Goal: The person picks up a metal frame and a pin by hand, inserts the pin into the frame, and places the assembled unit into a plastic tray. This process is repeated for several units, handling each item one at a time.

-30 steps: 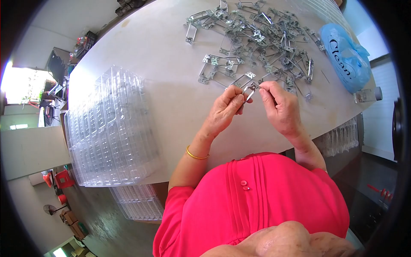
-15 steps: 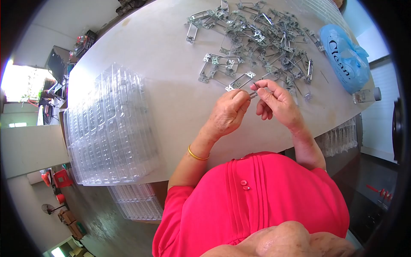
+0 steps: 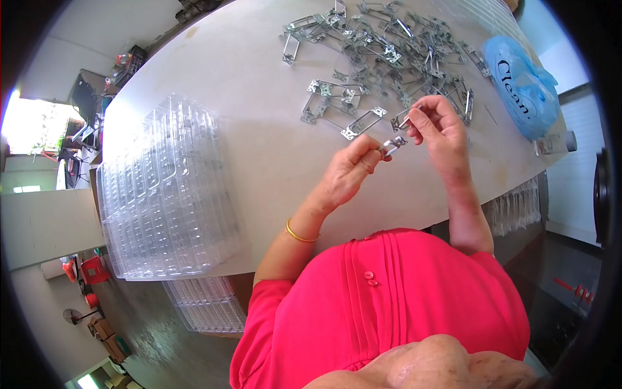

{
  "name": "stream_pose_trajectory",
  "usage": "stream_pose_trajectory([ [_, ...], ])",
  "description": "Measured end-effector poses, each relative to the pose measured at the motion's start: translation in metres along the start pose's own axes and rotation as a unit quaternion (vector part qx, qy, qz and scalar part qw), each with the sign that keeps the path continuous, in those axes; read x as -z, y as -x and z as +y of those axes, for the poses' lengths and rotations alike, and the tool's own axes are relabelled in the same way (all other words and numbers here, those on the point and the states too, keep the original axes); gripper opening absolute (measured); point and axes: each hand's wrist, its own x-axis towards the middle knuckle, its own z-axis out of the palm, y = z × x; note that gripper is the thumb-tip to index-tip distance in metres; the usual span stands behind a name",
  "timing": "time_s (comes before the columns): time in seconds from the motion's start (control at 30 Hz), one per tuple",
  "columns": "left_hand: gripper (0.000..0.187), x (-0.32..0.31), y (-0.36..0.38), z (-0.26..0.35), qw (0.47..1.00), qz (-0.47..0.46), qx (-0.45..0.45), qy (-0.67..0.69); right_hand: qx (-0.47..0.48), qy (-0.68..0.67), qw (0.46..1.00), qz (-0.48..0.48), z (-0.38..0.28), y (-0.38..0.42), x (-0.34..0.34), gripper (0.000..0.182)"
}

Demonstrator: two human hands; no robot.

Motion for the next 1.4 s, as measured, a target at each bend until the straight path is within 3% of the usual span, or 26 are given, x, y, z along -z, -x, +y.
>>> stream_pose_trajectory([
  [0.07, 0.017, 0.005, -0.002, -0.003, 0.965, 0.030, 0.082, 0.246, 0.016, -0.035, 0.999, 0.023, -0.002, 0.003, -0.001, 0.012],
  [0.2, 0.025, 0.011, -0.004, -0.008, 0.947, 0.064, 0.058, 0.309, 0.115, -0.029, 0.993, 0.010, -0.003, 0.016, -0.007, 0.009],
  [0.43, 0.025, 0.010, -0.004, -0.010, 0.937, 0.067, 0.049, 0.338, 0.208, 0.042, 0.977, 0.020, 0.013, 0.018, -0.019, 0.011],
  [0.57, 0.026, 0.010, -0.004, -0.012, 0.948, 0.068, 0.038, 0.309, 0.269, 0.145, 0.951, 0.054, 0.017, 0.018, -0.021, 0.013],
  [0.8, 0.021, 0.006, -0.003, -0.008, 0.971, 0.091, 0.032, 0.221, 0.305, 0.202, 0.928, 0.073, 0.024, 0.016, -0.023, 0.014],
  [0.9, 0.016, 0.002, -0.002, -0.012, 0.979, 0.105, 0.002, 0.174, 0.277, 0.195, 0.938, 0.073, 0.025, 0.018, -0.023, 0.012],
  [0.97, 0.014, 0.002, -0.001, -0.012, 0.988, 0.097, -0.009, 0.124, 0.122, 0.063, 0.990, 0.027, 0.026, 0.021, -0.023, 0.009],
  [1.0, 0.012, 0.002, 0.000, -0.011, 0.993, 0.088, -0.020, 0.073, 0.122, 0.063, 0.990, 0.028, 0.026, 0.020, -0.022, 0.009],
  [1.07, 0.012, 0.002, 0.000, -0.016, 0.995, 0.085, -0.034, 0.049, 0.007, -0.021, 1.000, 0.002, 0.025, 0.017, -0.020, 0.013],
  [1.4, 0.008, 0.001, -0.003, -0.015, 0.992, 0.092, -0.083, -0.025, -0.077, -0.061, 0.993, -0.059, 0.027, 0.011, -0.010, 0.017],
])
